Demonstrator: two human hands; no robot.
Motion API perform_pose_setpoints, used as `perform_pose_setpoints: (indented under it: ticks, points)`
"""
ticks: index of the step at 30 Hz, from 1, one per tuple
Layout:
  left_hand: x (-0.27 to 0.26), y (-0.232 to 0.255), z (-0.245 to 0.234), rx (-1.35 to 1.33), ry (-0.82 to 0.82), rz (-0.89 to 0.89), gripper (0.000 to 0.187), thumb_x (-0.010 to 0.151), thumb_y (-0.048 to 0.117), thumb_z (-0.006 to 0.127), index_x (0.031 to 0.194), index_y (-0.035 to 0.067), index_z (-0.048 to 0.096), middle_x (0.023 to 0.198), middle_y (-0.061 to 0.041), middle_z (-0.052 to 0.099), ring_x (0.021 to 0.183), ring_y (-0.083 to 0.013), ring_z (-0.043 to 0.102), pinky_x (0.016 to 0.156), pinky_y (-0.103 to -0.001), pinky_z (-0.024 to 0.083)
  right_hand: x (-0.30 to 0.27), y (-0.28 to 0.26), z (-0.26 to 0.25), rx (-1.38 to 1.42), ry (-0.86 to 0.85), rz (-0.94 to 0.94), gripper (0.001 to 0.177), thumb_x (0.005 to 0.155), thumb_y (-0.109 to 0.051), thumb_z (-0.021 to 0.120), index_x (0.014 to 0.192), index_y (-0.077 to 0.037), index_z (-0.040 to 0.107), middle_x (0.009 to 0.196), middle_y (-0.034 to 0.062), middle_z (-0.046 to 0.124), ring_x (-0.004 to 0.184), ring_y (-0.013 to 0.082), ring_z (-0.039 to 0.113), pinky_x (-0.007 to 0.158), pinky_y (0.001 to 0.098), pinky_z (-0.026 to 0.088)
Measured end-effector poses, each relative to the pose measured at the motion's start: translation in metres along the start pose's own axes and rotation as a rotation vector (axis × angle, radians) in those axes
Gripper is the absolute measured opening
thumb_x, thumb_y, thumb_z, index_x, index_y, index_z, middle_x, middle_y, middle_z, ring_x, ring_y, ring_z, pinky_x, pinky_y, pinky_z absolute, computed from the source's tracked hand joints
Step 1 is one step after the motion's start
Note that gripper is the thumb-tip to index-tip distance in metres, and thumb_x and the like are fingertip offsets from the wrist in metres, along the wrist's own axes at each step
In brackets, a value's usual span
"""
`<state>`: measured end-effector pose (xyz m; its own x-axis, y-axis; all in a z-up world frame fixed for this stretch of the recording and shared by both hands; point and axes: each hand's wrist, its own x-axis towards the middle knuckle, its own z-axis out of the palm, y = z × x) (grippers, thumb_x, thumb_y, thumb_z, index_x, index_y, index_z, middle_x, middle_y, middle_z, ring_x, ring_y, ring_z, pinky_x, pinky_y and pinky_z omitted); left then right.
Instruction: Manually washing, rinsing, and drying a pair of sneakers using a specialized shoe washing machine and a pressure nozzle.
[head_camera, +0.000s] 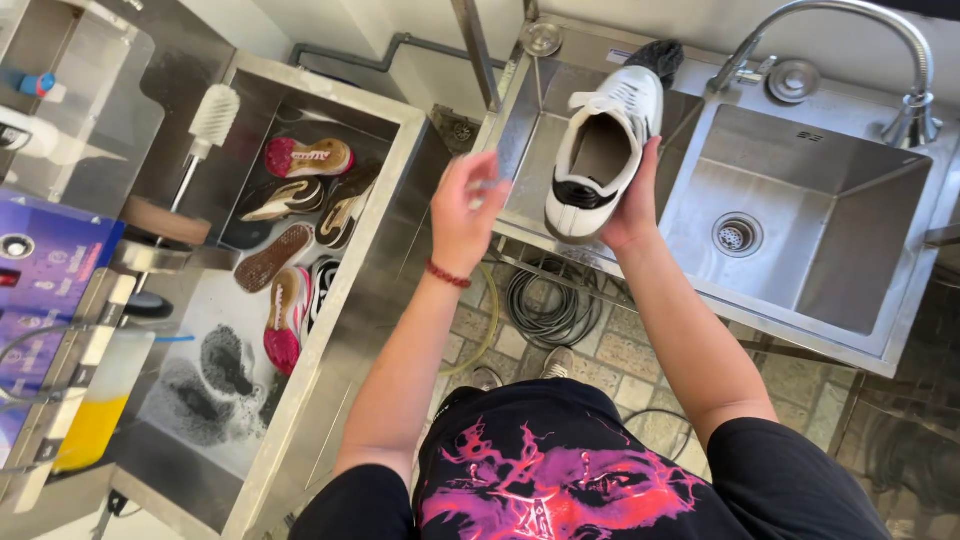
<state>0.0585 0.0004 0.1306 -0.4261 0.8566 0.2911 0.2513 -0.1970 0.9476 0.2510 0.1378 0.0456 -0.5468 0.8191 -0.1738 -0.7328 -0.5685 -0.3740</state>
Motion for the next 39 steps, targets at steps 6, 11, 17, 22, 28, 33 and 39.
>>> perform_pose_setpoints:
  ticks: [6,11,17,22,28,33,39]
  points:
    - [0.056,0.086,0.012,0.643,-0.134,0.542,0.020,0.082,0.018,0.083,0.101,0.017,0.075,0.102,-0.001,0.068,0.100,-0.0237,0.066,0.084,-0.037,0.055,-0.003,0.021,0.048,-0.049,-0.137,0.144,0.078,0.101,-0.071,0.033,0.149,-0.012,0.053,0.142,0.0090,0.063,0.130,0.0261,0.062,0.112,0.0427,0.052]
    - [0.053,0.100,0.001,0.551,-0.041,0.461,0.009,0.089,0.017,0.077,0.094,0.011,0.073,0.091,-0.002,0.067,0.085,-0.0236,0.068,0.071,-0.035,0.055,-0.009,0.024,0.082,-0.097,-0.103,0.192,0.082,0.098,-0.072,0.031,0.150,-0.012,0.052,0.141,0.0093,0.064,0.128,0.0261,0.064,0.109,0.0416,0.054]
    - [0.051,0.107,-0.002,0.425,0.058,0.413,0.011,0.091,0.017,0.078,0.093,0.008,0.073,0.085,-0.005,0.067,0.074,-0.0224,0.069,0.066,-0.033,0.054,0.008,0.031,0.057,-0.167,-0.082,0.254,0.078,0.101,-0.071,0.037,0.150,-0.014,0.053,0.140,0.0079,0.064,0.126,0.0247,0.064,0.108,0.0409,0.054]
    - [0.033,0.117,-0.006,0.396,0.056,0.469,0.010,0.090,0.016,0.079,0.094,0.008,0.074,0.088,-0.004,0.068,0.078,-0.0222,0.071,0.069,-0.031,0.056,0.012,0.030,0.060,-0.111,-0.088,0.282,0.074,0.101,-0.069,0.040,0.148,-0.013,0.055,0.142,0.0095,0.065,0.129,0.0259,0.065,0.113,0.0407,0.054]
    - [0.034,0.106,-0.019,0.369,0.090,0.447,0.012,0.090,0.016,0.079,0.096,0.007,0.074,0.085,-0.006,0.069,0.075,-0.0210,0.071,0.067,-0.031,0.056,0.006,0.023,0.073,-0.153,-0.192,0.281,0.076,0.102,-0.066,0.041,0.146,-0.006,0.057,0.138,0.0139,0.066,0.125,0.0273,0.067,0.111,0.0408,0.054]
    - [0.051,0.071,-0.038,0.275,0.160,0.260,0.016,0.091,0.016,0.078,0.098,0.002,0.077,0.087,-0.008,0.078,0.077,-0.0160,0.078,0.070,-0.026,0.059,-0.010,0.033,0.075,-0.177,-0.023,0.378,0.065,0.105,-0.061,0.043,0.142,-0.010,0.059,0.133,0.0117,0.068,0.117,0.0274,0.068,0.103,0.0415,0.057]
    - [0.045,0.067,-0.041,0.214,0.106,0.119,0.016,0.091,0.016,0.076,0.097,0.001,0.078,0.084,-0.008,0.080,0.074,-0.0112,0.077,0.069,-0.025,0.059,-0.020,0.039,0.062,-0.178,0.039,0.409,0.063,0.105,-0.059,0.042,0.139,-0.009,0.061,0.129,0.0131,0.069,0.113,0.0276,0.069,0.098,0.0417,0.058]
